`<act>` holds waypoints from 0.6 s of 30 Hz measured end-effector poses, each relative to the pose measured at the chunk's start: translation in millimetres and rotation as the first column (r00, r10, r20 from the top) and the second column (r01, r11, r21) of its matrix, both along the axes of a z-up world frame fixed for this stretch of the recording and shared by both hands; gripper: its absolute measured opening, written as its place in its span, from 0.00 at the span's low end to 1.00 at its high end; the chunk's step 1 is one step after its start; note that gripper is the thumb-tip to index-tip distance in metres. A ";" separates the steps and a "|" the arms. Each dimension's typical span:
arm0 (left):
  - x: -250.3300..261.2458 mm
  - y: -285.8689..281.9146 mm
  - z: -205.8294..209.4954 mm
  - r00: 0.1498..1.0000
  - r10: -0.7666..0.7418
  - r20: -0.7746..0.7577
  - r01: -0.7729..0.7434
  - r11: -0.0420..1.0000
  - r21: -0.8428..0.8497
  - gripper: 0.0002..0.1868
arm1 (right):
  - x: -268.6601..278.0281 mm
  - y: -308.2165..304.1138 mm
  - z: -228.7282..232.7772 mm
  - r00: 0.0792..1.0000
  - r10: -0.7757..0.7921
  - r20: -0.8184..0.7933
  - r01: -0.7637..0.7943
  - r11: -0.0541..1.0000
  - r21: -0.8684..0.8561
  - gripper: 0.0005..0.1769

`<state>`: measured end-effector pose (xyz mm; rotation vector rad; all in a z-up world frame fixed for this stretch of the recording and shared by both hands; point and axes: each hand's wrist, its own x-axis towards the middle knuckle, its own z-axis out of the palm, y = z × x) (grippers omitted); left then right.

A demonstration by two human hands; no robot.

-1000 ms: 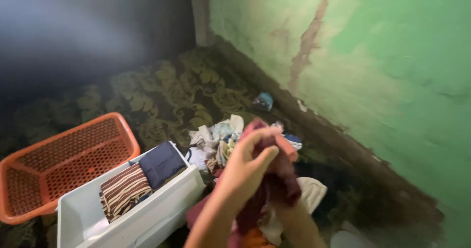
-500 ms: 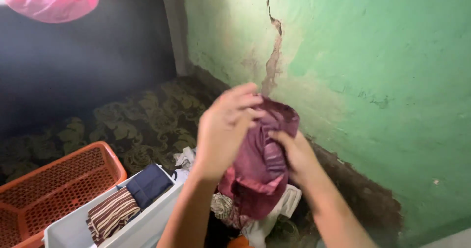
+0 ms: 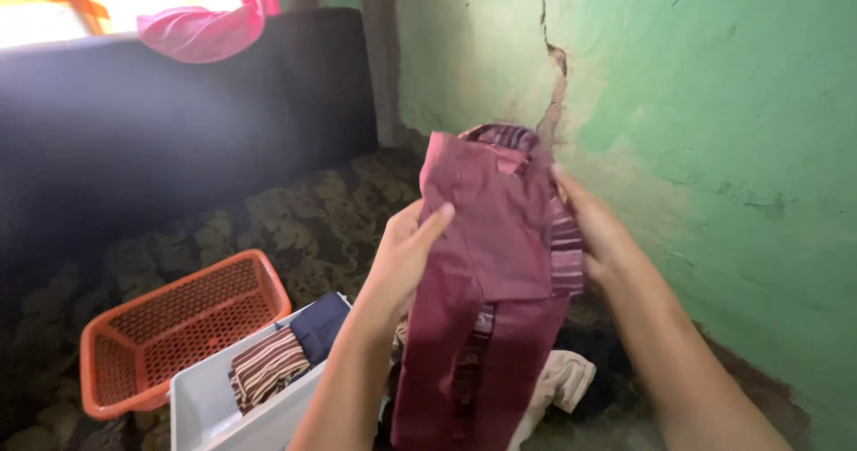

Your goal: Folding various articles of clothing and organizing them into a drawer.

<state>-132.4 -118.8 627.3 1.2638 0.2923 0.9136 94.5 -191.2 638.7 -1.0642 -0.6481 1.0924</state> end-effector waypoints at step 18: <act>26.5 -6.3 -12.9 0.989 -0.018 0.150 0.011 0.999 0.046 0.19 | 9.4 -38.6 -63.2 0.949 -0.263 0.173 0.260 0.965 0.041 0.07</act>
